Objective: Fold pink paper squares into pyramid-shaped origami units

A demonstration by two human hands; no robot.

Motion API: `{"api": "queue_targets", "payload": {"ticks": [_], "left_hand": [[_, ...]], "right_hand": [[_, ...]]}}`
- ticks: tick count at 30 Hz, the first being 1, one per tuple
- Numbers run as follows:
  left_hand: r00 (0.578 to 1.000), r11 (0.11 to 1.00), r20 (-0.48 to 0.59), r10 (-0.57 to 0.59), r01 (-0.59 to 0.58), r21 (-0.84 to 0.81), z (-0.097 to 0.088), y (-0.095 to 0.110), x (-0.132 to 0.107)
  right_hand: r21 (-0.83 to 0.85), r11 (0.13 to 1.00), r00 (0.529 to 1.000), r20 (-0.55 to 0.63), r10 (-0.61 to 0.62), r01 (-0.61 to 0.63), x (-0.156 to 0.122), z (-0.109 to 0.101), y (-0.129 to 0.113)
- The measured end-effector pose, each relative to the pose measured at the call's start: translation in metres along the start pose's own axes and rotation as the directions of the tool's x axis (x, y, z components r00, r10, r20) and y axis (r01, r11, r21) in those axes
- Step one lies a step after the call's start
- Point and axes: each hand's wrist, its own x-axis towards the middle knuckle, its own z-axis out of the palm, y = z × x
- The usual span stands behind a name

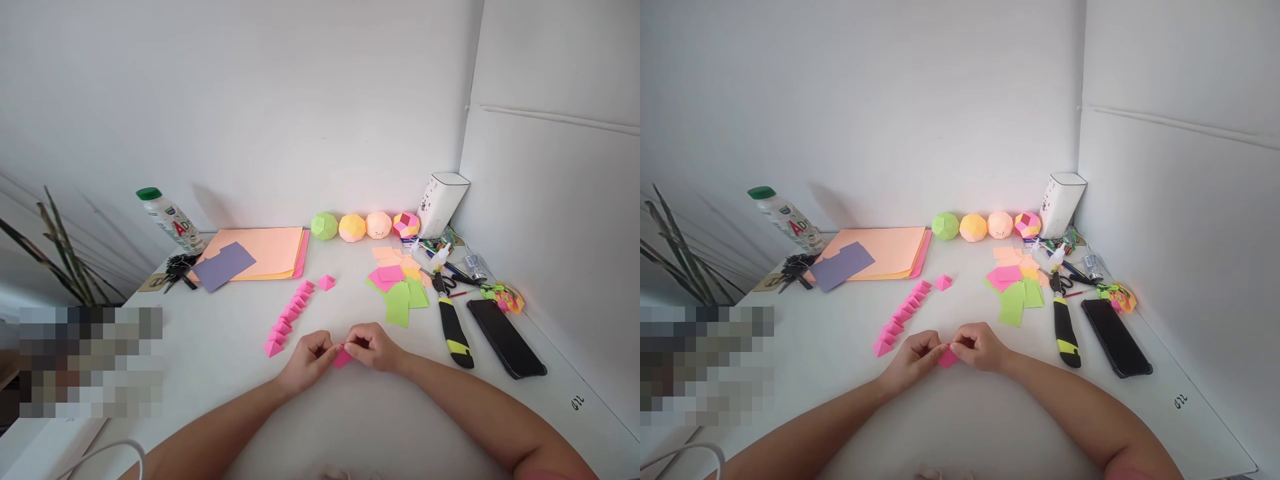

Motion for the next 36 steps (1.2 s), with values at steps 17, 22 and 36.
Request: {"api": "queue_targets", "payload": {"ticks": [17, 22, 36], "left_hand": [[0.996, 0.999, 0.073, 0.051, -0.050, -0.007, -0.0016, 0.0052, 0.0023], [0.998, 0.999, 0.056, 0.000, -0.003, 0.042, -0.0003, 0.0030, 0.0011], [1.000, 1.000, 0.000, 0.008, -0.008, -0.026, 0.0014, -0.0015, 0.0019]], "right_hand": [[0.018, 1.000, 0.999, 0.053, 0.008, -0.009, 0.0000, -0.0014, 0.0055], [0.028, 0.999, 0.998, 0.060, 0.015, -0.016, -0.0002, -0.0008, 0.0029], [-0.017, 0.985, 0.976, -0.131, -0.172, 0.172, 0.0014, 0.0005, 0.0028]]}}
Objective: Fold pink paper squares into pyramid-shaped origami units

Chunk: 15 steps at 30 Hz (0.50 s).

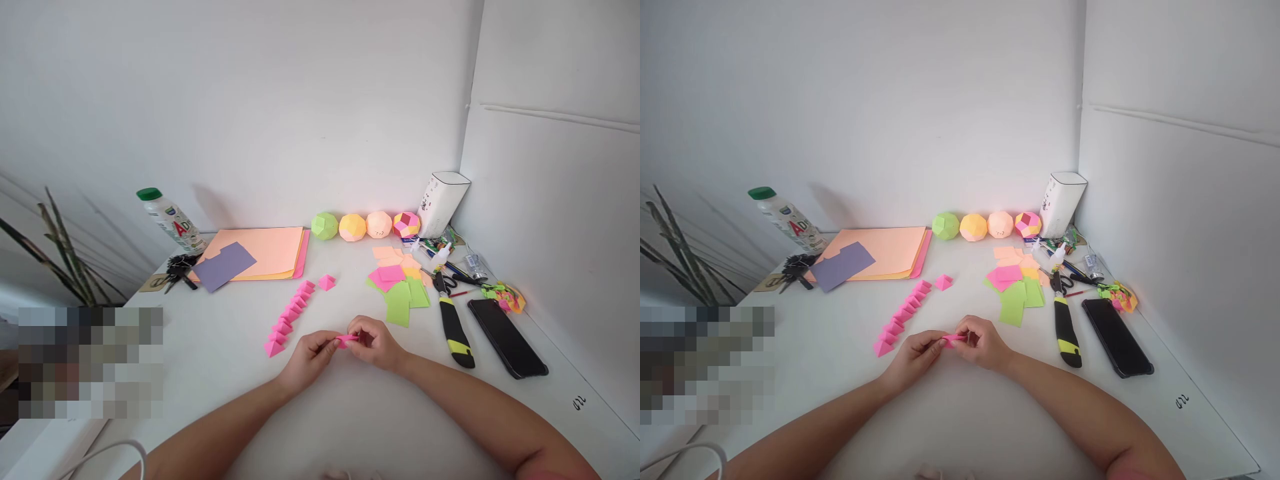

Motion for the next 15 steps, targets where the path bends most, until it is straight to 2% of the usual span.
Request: {"api": "queue_targets", "payload": {"ticks": [3, 6, 9, 15], "left_hand": [[0.995, 0.997, -0.078, -0.067, 0.063, -0.053, 0.002, -0.002, -0.002], [0.995, 0.991, -0.070, -0.078, 0.070, -0.111, 0.000, 0.001, -0.003], [0.998, 0.992, -0.012, -0.058, 0.057, -0.114, -0.005, 0.006, -0.004], [0.992, 0.977, -0.012, -0.124, 0.120, -0.178, -0.005, 0.007, -0.002]], "right_hand": [[-0.170, 0.956, 0.963, -0.091, -0.255, 0.237, 0.002, 0.002, -0.003], [-0.336, 0.863, 0.903, -0.076, -0.424, 0.377, 0.003, 0.004, -0.003], [-0.415, 0.818, 0.891, -0.039, -0.453, 0.398, 0.001, 0.006, -0.002], [-0.463, 0.812, 0.911, -0.022, -0.411, 0.355, -0.003, 0.006, 0.002]]}}
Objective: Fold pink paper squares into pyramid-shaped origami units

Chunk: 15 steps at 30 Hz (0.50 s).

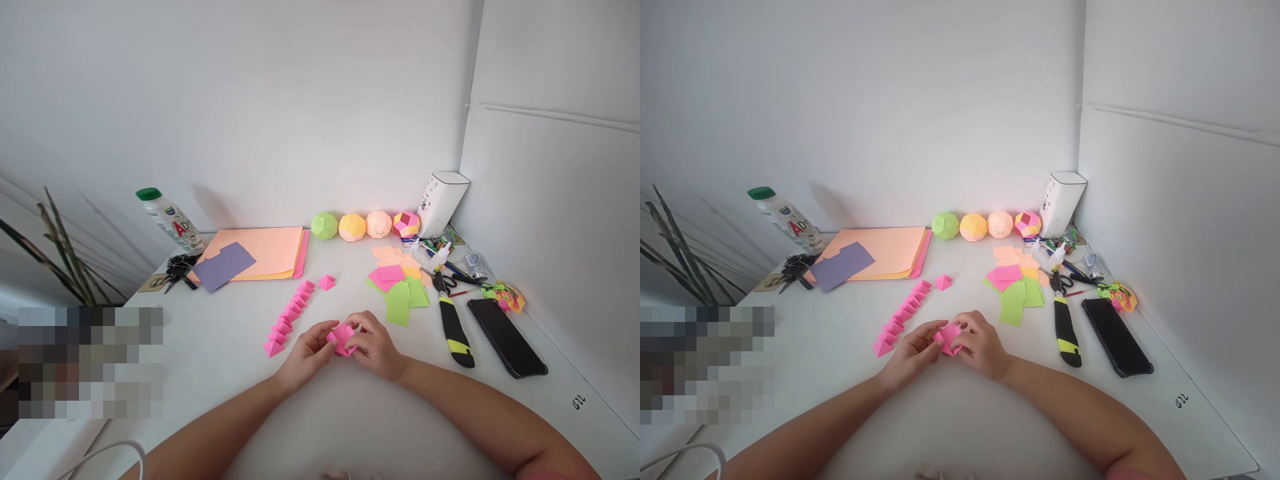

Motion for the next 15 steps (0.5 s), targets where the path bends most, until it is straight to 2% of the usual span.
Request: {"api": "queue_targets", "payload": {"ticks": [7, 12, 15], "left_hand": [[1.000, 1.000, 0.014, -0.013, 0.013, -0.018, 0.002, -0.008, 0.002], [0.997, 0.998, 0.041, 0.060, -0.061, 0.015, 0.002, -0.009, 0.003], [0.991, 0.991, 0.000, 0.134, -0.134, -0.005, 0.003, -0.007, 0.003]], "right_hand": [[0.155, 0.980, 0.990, 0.083, 0.111, -0.123, -0.006, 0.005, 0.009], [0.248, 0.956, 0.984, 0.122, 0.131, -0.158, -0.006, 0.006, 0.012], [0.276, 0.937, 0.973, 0.152, 0.176, -0.213, -0.005, 0.004, 0.010]]}}
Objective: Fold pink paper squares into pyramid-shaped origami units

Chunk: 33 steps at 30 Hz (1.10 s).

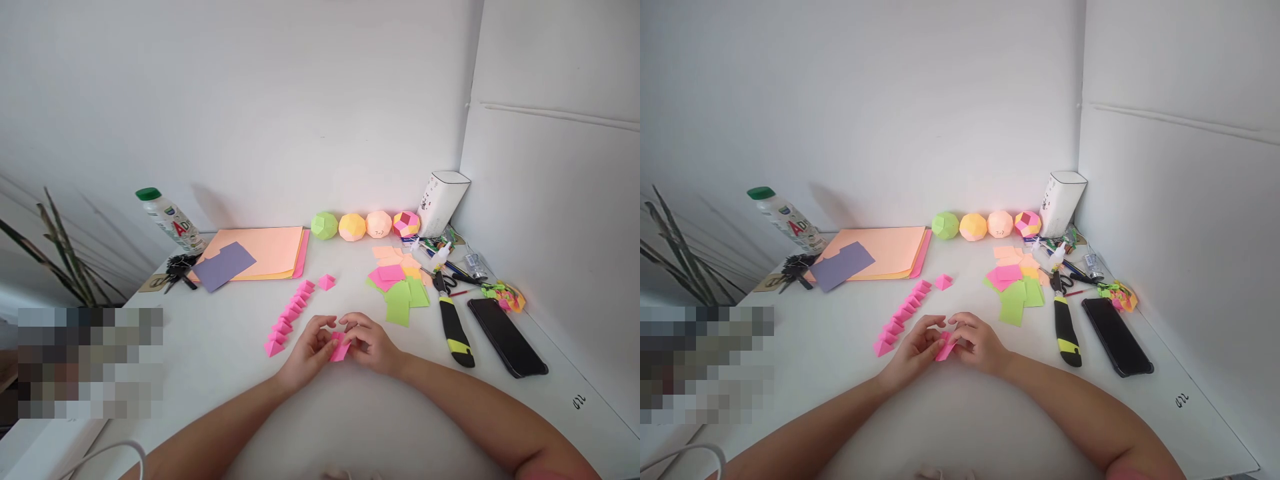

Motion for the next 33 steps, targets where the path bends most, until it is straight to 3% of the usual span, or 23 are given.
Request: {"api": "queue_targets", "payload": {"ticks": [3, 7, 12, 16, 25, 33], "left_hand": [[0.999, 0.998, -0.009, 0.042, -0.041, 0.038, -0.001, 0.005, 0.000], [0.995, 0.992, 0.073, 0.069, -0.076, 0.098, -0.004, 0.009, -0.001], [0.995, 0.995, 0.022, -0.097, 0.097, -0.007, -0.002, 0.001, 0.000], [0.992, 0.988, 0.005, -0.125, 0.125, -0.096, 0.001, -0.004, 0.000], [0.997, 0.993, 0.063, -0.054, 0.060, -0.102, -0.001, -0.003, -0.001], [0.994, 0.994, 0.051, -0.100, 0.102, -0.039, -0.003, -0.003, -0.002]], "right_hand": [[0.024, 0.997, 0.997, 0.025, 0.069, -0.070, 0.001, -0.001, -0.004], [-0.010, 0.989, 0.988, 0.037, 0.148, -0.148, 0.003, -0.004, -0.010], [0.111, 0.951, 0.957, 0.056, 0.285, -0.290, 0.000, -0.004, -0.005], [0.249, 0.875, 0.910, 0.080, 0.408, -0.414, -0.003, -0.005, 0.001], [0.326, 0.839, 0.900, 0.145, 0.411, -0.436, -0.001, -0.007, 0.002], [0.318, 0.835, 0.893, 0.120, 0.434, -0.449, -0.002, -0.006, 0.004]]}}
